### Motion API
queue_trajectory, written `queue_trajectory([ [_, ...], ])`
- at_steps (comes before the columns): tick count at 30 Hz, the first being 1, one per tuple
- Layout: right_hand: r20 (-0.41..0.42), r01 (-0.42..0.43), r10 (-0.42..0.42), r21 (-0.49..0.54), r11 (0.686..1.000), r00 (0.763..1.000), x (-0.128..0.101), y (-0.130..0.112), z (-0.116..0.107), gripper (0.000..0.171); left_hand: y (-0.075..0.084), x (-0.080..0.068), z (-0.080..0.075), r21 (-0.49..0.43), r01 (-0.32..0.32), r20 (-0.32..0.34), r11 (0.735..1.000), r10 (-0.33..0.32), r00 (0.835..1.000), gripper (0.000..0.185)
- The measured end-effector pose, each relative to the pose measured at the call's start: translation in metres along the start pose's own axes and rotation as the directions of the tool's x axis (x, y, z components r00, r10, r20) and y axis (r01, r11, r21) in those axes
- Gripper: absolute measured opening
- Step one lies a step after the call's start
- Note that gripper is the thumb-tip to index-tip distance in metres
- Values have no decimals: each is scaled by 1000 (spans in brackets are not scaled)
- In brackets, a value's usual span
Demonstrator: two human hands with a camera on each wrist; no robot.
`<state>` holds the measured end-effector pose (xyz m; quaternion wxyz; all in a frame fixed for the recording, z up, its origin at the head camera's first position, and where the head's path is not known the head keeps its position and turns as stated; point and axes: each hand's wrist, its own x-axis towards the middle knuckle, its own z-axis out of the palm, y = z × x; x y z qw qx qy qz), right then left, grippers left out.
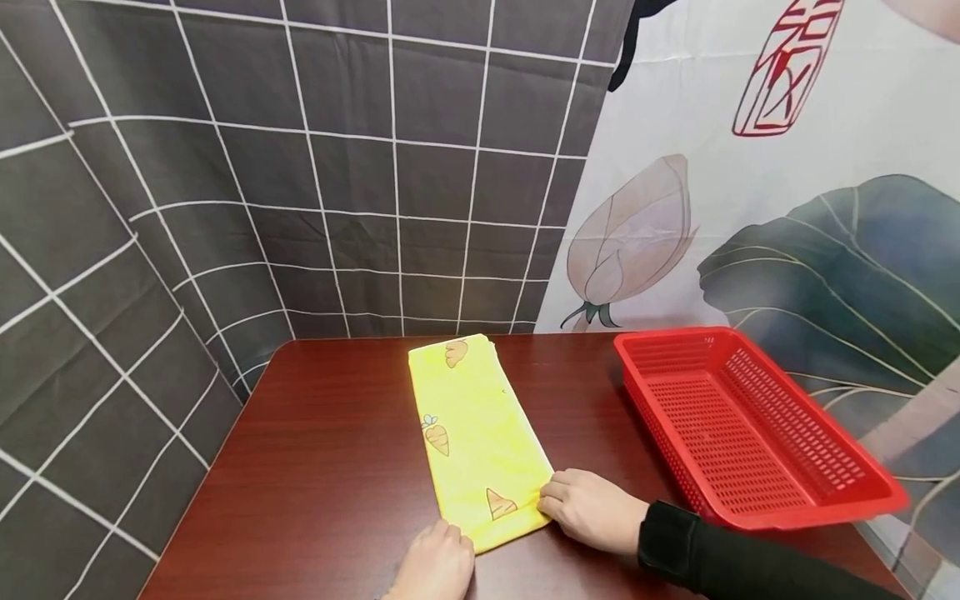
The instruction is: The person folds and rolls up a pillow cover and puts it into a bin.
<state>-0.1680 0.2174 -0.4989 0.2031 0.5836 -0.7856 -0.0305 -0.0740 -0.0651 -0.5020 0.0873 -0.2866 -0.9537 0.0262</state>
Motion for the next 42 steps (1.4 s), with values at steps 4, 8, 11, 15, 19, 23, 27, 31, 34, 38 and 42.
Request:
queue_trajectory([
  [4, 44, -12, 11, 20, 1000, 999, -2, 0, -2, 17, -2, -1, -2, -78, 31, 38, 996, -28, 999, 8],
  [8, 86, -52, 41, 124, 991, 995, 0, 3, -7, 18, -2, -3, 1, -67, 36, 10, 997, -36, 999, 8],
  [11, 106, -105, 85, 197, 975, 991, 2, 2, -8, 19, -3, -5, 3, -39, 25, -24, 999, -26, 999, 8],
  [15, 137, -191, 159, 263, 946, 978, 3, 1, -10, 25, -6, -6, 4, -23, 15, -53, 1000, -17, 998, 9],
  [19, 228, -349, 282, 352, 868, 932, 5, 1, -14, 24, -9, -7, 6, -24, 13, -76, 1000, -15, 997, 11],
  [23, 382, -543, 399, 435, 718, 834, 13, 7, -17, 18, -10, -7, 6, -35, 27, -74, 999, -30, 997, 19],
  [27, 482, -669, 474, 417, 616, 737, 23, 16, -16, 17, -10, -6, 6, -97, 58, -2, 994, -59, 998, 30],
  [31, 541, -761, 545, 353, 544, 640, 30, 19, -13, 27, -12, -4, 4, -158, 69, 45, 985, -63, 997, 29],
  [34, 561, -793, 571, 321, 518, 600, 34, 19, -12, 29, -13, -4, 3, -193, 76, 44, 978, -68, 997, 27],
  [38, 562, -802, 582, 311, 509, 587, 36, 18, -12, 29, -16, -4, 1, -251, 97, 52, 963, -87, 995, 23],
  [42, 563, -807, 586, 316, 499, 583, 35, 17, -11, 29, -21, -4, 2, -323, 114, 71, 939, -96, 993, 20],
])
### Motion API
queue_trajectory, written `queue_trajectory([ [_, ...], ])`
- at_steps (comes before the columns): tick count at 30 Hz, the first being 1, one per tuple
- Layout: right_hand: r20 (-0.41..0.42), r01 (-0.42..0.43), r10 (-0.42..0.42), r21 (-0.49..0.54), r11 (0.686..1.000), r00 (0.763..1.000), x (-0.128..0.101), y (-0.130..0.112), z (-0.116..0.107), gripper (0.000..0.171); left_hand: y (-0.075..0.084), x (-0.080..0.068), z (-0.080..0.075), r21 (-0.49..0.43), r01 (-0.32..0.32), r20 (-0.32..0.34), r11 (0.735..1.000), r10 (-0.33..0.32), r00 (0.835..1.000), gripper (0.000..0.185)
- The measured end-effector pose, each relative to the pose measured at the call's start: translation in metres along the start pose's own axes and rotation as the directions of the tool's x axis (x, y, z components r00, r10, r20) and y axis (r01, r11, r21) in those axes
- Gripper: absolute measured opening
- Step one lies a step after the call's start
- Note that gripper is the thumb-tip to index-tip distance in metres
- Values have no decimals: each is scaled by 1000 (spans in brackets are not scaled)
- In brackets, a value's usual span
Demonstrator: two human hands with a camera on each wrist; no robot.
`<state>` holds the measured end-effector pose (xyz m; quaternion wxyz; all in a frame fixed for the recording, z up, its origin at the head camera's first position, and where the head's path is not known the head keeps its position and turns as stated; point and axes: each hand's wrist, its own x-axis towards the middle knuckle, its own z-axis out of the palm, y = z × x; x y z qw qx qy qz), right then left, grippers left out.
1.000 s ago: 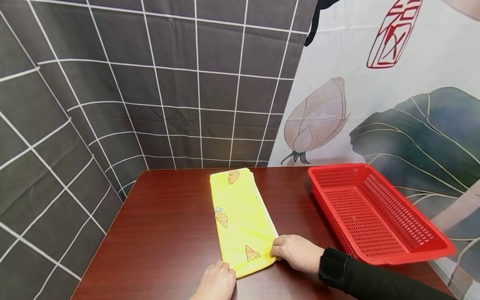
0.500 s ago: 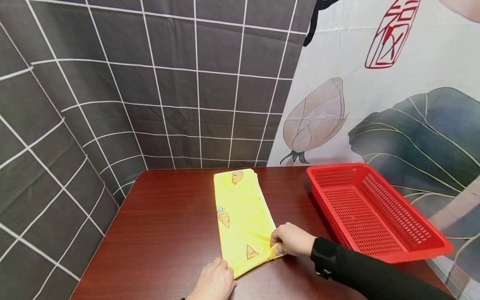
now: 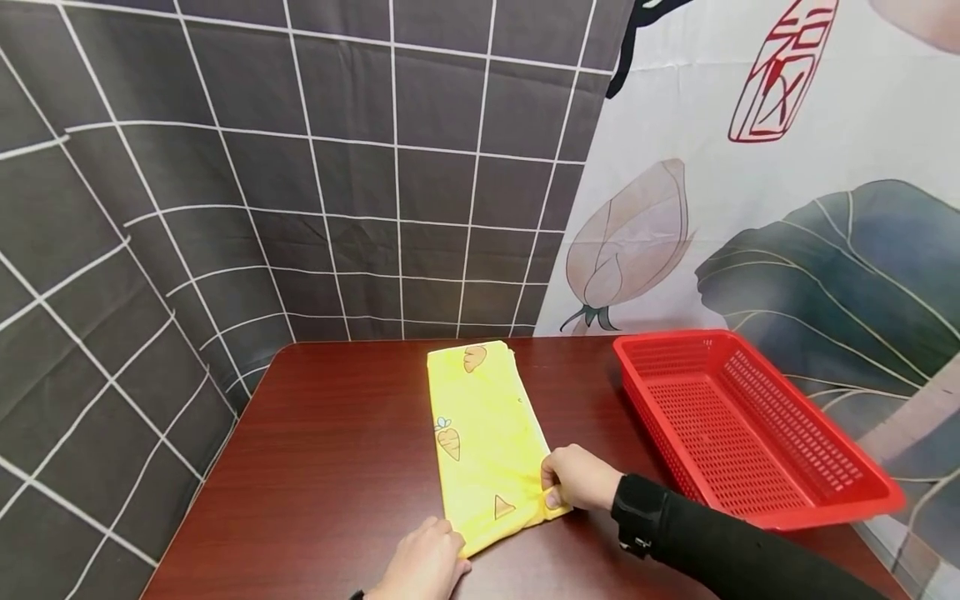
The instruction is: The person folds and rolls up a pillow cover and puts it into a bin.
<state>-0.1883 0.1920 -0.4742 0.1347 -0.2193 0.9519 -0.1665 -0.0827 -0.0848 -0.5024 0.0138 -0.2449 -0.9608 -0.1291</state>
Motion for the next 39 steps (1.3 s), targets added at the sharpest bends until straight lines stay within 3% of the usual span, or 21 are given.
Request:
queue_trajectory([
  [5, -13, 8, -7, 16, 1000, 1000, -4, 1, 2, 30, -15, 7, -3, -169, -1, 19, 986, 4, 1000, 20],
  [7, -22, 11, -10, 23, 1000, 1000, -5, 0, 2, 30, -25, 13, -5, -260, 19, 71, 965, 0, 998, 23],
  [11, -38, 28, -28, 18, 999, 999, -7, -2, 2, 30, -40, 24, -9, -318, 78, 220, 945, -7, 975, 34],
  [14, -40, 38, -38, 3, 999, 998, -7, -3, 3, 30, -41, 31, -9, -266, 110, 272, 958, -35, 962, 42],
  [20, -9, 5, -5, -1, 1000, 1000, -10, -7, 1, 31, -57, 47, 23, -143, 93, 279, 985, -50, 959, 45],
  [29, 44, 76, -75, -15, 997, 996, -10, -6, -5, 31, -61, 56, 29, -93, 120, 307, 988, -86, 948, 52],
  [33, 82, 75, -74, -4, 997, 994, -6, -2, -7, 29, -57, 56, 26, -23, 142, 289, 990, -130, 949, 54],
  [35, 97, 54, -55, 7, 999, 994, -5, 0, -7, 28, -51, 54, 17, 15, 180, 261, 984, -178, 949, 54],
  [37, 107, 33, -35, 26, 999, 994, -4, 2, -7, 28, -43, 52, 6, 54, 211, 201, 976, -218, 955, 55],
  [39, 111, 15, -21, 48, 999, 994, -4, 4, -7, 29, -35, 49, -4, 97, 196, 113, 976, -206, 972, 52],
])
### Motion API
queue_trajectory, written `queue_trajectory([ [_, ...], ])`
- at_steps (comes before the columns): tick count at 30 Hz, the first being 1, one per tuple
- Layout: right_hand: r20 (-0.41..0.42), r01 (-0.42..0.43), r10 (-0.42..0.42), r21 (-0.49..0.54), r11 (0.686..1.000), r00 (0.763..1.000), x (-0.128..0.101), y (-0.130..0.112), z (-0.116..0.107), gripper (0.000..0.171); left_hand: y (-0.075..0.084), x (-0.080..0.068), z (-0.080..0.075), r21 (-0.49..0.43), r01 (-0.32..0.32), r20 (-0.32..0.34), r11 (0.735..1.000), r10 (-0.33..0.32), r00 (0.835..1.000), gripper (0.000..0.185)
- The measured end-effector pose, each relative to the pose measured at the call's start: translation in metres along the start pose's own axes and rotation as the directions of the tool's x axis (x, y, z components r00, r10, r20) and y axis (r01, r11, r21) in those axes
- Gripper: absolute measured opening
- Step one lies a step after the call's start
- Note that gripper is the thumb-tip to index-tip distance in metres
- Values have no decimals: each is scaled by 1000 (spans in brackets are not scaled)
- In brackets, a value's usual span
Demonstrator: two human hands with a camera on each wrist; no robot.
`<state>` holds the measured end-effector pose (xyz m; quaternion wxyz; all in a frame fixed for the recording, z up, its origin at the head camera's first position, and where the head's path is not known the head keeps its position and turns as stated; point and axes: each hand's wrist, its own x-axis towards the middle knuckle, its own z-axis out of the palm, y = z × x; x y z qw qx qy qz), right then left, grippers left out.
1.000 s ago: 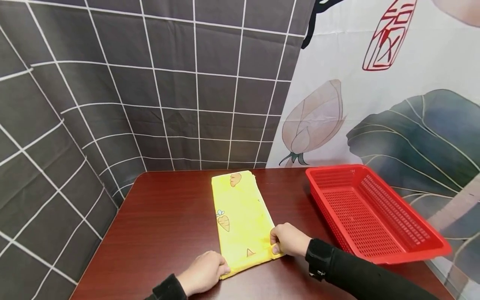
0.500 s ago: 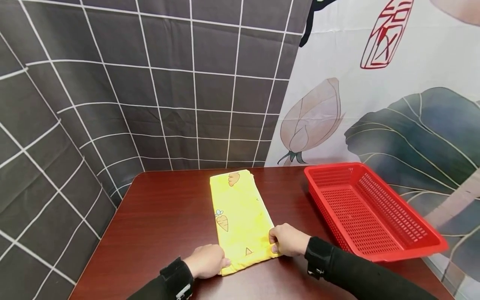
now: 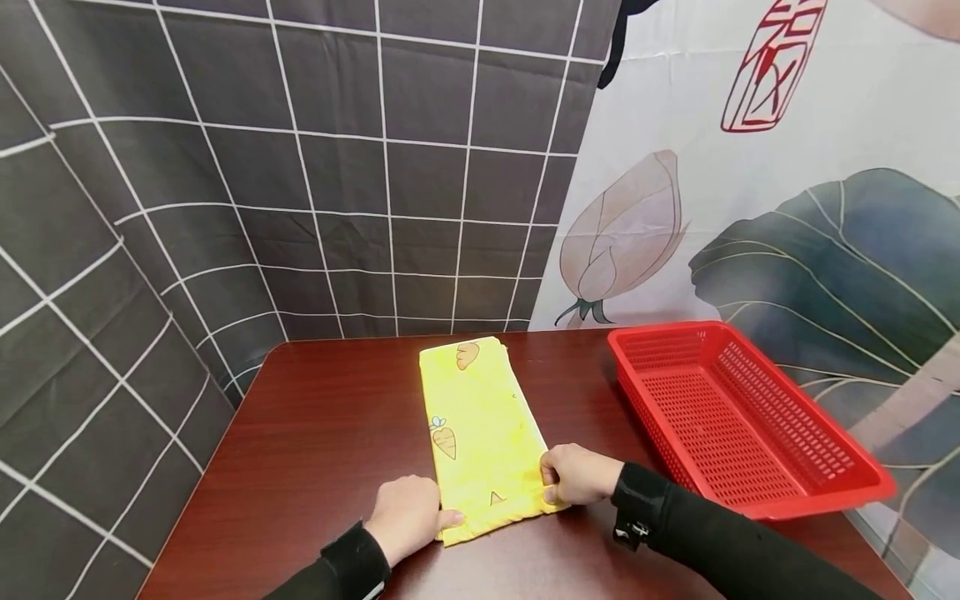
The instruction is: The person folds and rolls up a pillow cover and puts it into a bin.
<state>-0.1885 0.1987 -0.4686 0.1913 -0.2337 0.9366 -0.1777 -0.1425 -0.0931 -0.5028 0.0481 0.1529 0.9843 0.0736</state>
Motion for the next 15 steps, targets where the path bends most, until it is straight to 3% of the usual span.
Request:
queue_trajectory([
  [2, -5, 6, -6, 16, 1000, 1000, 0, 2, 0, 29, 5, -5, -5, 53, -76, -105, 996, 81, 991, 46],
  [3, -5, 7, -7, 23, 1000, 1000, 0, 2, 0, 29, 8, -7, -6, 101, -130, -159, 986, 145, 977, 40],
  [6, -17, 21, -21, 35, 999, 1000, 1, 4, 2, 26, 16, -13, -3, 276, -282, -260, 919, 354, 899, 21],
  [8, -26, 27, -26, 55, 998, 999, 1, 5, 2, 24, 22, -17, 1, 376, -337, -273, 863, 451, 850, 12],
  [9, -32, 29, -27, 63, 998, 999, 0, 5, 2, 23, 24, -19, 2, 416, -350, -268, 839, 481, 835, 11],
  [11, -62, 50, -46, 78, 996, 997, -2, 4, 3, 24, 27, -23, 5, 457, -358, -258, 814, 507, 823, 14],
  [15, -176, 158, -157, -6, 987, 972, -10, 2, 9, 28, 27, -27, 10, 455, -351, -290, 819, 508, 811, 18],
])
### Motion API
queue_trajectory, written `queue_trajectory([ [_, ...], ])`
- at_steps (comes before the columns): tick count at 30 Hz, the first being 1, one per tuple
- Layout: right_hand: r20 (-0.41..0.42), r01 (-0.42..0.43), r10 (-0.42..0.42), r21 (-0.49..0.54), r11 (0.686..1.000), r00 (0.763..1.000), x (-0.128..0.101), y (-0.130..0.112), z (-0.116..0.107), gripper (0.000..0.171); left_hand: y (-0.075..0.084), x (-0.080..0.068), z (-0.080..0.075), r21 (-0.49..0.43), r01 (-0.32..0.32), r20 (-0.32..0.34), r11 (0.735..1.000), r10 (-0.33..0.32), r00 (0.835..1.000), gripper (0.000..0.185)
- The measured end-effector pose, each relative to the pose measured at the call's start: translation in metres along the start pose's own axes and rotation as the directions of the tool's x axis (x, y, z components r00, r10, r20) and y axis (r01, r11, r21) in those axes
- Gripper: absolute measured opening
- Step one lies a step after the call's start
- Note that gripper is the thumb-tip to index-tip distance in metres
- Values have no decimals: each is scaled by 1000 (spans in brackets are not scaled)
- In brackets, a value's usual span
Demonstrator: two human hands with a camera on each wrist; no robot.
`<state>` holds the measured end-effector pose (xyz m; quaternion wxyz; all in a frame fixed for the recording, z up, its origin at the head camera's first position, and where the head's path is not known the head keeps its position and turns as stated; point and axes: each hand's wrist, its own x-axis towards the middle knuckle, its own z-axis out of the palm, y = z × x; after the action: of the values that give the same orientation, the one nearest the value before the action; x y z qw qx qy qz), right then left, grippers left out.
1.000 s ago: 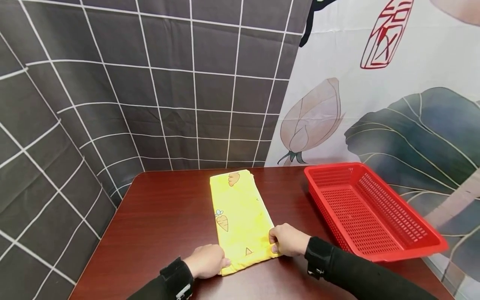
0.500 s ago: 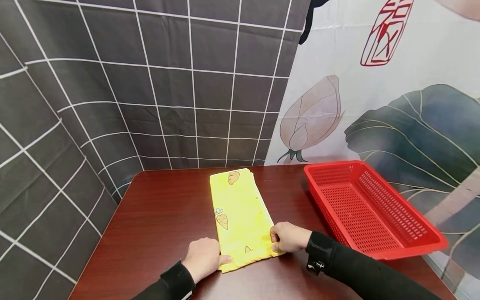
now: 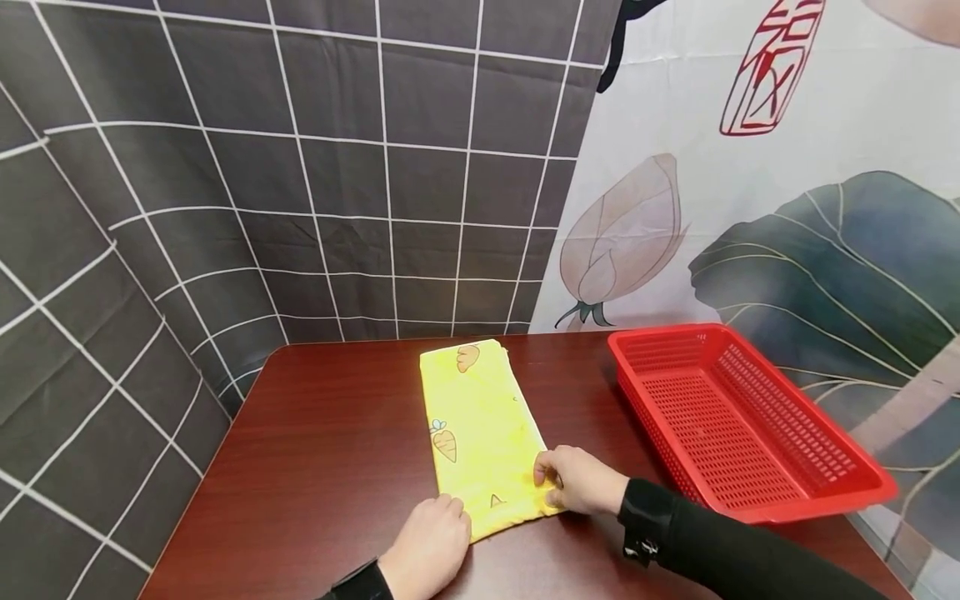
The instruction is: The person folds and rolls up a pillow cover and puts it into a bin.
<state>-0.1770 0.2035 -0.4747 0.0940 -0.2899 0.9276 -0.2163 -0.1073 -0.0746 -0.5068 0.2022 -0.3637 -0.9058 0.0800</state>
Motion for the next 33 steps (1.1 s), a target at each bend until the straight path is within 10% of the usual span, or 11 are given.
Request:
queue_trajectory([
  [6, -130, 183, -217, -234, 955, 968, -14, -2, 15, 24, 1, -10, 2, -74, 3, -87, 997, -10, 996, 32],
  [15, -226, 286, -421, -457, 842, 878, -26, 5, 31, 26, -4, -14, -4, -141, -18, -3, 990, 18, 1000, 14],
  [28, -232, 128, -251, -442, 888, 940, -18, -37, 46, 18, -33, -28, -1, -120, 69, -53, 990, -76, 996, 14],
  [33, -208, 79, -171, -389, 918, 963, -18, -44, 46, 17, -29, -26, -5, -176, 106, 52, 979, -98, 994, 23],
])
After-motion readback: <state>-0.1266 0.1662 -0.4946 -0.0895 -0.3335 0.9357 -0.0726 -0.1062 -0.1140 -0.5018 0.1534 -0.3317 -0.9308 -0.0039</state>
